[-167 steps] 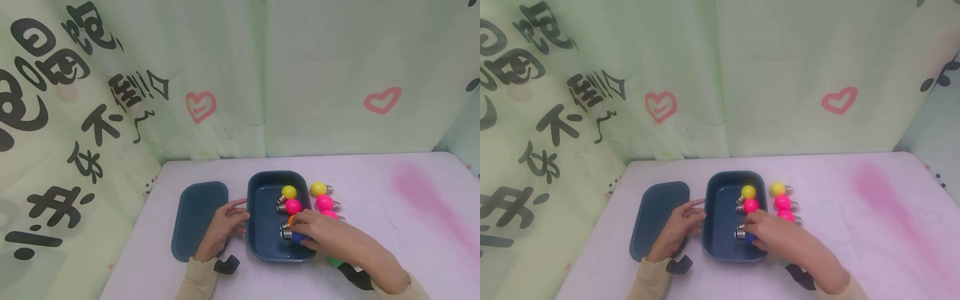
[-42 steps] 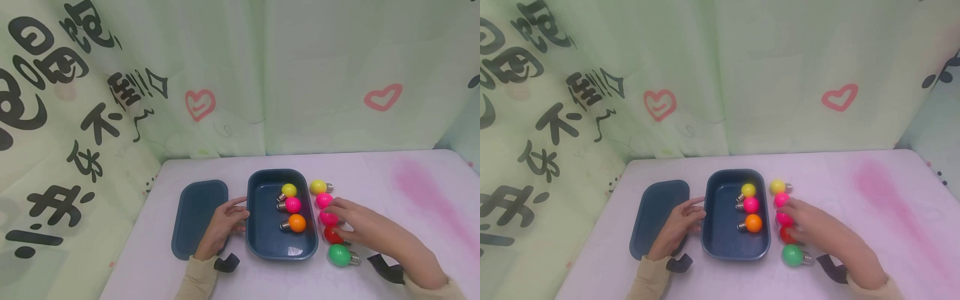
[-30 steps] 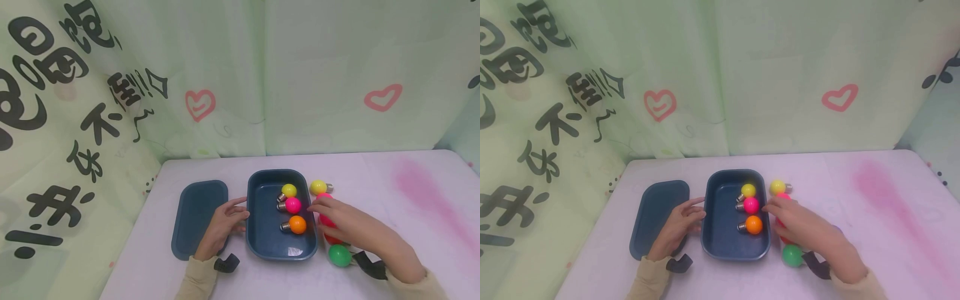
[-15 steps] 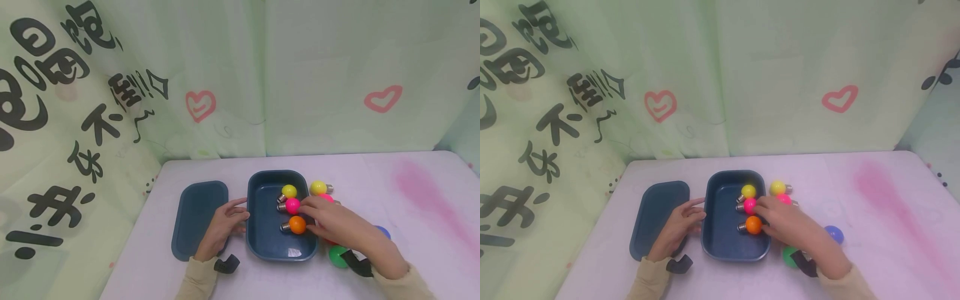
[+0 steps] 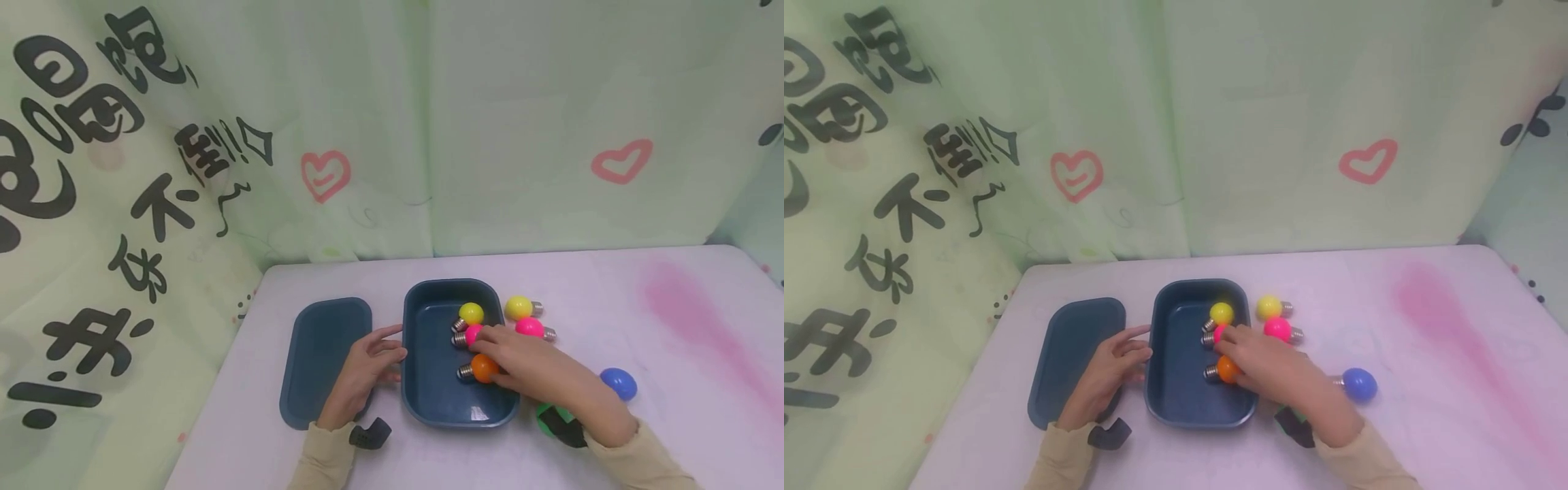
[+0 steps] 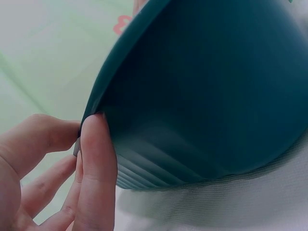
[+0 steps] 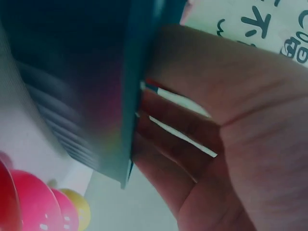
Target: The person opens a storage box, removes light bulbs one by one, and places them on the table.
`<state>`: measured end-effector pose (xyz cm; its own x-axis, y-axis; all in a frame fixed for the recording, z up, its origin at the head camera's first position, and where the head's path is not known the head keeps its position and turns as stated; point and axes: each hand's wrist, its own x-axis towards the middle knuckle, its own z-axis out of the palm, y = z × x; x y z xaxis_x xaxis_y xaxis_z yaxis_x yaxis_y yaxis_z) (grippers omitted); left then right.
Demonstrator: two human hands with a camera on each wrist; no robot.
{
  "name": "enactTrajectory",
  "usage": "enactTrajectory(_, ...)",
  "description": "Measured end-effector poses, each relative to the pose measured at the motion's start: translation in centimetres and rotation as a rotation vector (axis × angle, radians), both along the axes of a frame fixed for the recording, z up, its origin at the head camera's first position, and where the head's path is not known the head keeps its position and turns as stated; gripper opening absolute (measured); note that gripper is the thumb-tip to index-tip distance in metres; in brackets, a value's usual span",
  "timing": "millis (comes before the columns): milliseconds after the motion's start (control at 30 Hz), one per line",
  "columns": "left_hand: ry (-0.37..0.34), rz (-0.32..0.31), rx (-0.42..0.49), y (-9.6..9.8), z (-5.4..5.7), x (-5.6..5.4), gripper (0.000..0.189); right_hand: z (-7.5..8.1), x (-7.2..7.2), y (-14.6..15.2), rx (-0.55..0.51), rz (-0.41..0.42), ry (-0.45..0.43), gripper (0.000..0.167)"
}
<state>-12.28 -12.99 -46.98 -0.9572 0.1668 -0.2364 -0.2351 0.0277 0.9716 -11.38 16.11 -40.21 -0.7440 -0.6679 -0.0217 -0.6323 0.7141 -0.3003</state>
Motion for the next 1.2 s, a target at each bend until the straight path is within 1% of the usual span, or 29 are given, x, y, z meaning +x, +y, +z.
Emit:
enactTrajectory(67, 0.003, -0.003, -0.003, 0.0, 0.0, 0.0, 0.052, -0.2, 0.0, -0.2, 0.006, -0.006, -0.008, 0.046)
enactTrajectory(233, 0.009, -0.005, -0.015, 0.1, 0.1, 0.0, 0.053, -0.6, -0.3, -0.6, 0.025, 0.011, 0.011, 0.044)
enactTrajectory(433, 0.005, -0.006, -0.017, 0.1, 0.1, 0.0, 0.052, -1.2, -0.6, -1.0, 0.050, 0.019, 0.022, 0.036)
enactTrajectory(600, 0.003, -0.005, -0.011, 0.1, 0.2, 0.1, 0.052, -1.3, -0.7, -1.2, 0.047, 0.033, 0.038, 0.032)
enactTrajectory(733, -0.001, -0.003, -0.009, 0.1, 0.3, 0.1, 0.053, -1.4, -0.7, -1.2, 0.039, 0.061, 0.049, 0.032)
enactTrajectory(833, -0.005, 0.000, -0.012, 0.1, 0.3, 0.1, 0.053, -1.1, -0.7, -1.1, 0.022, 0.082, 0.060, 0.031)
enactTrajectory(933, -0.004, 0.000, -0.016, 0.1, 0.2, 0.1, 0.053, -0.6, -0.6, -0.8, -0.008, 0.086, 0.063, 0.031)
enactTrajectory(1100, -0.003, 0.000, -0.008, 0.0, 0.2, 0.1, 0.053, 0.4, -0.4, -0.3, -0.044, 0.068, 0.043, 0.032)
enactTrajectory(1200, -0.002, -0.002, -0.002, 0.0, 0.3, 0.1, 0.053, 0.9, -0.2, 0.1, -0.053, 0.060, 0.061, 0.032)
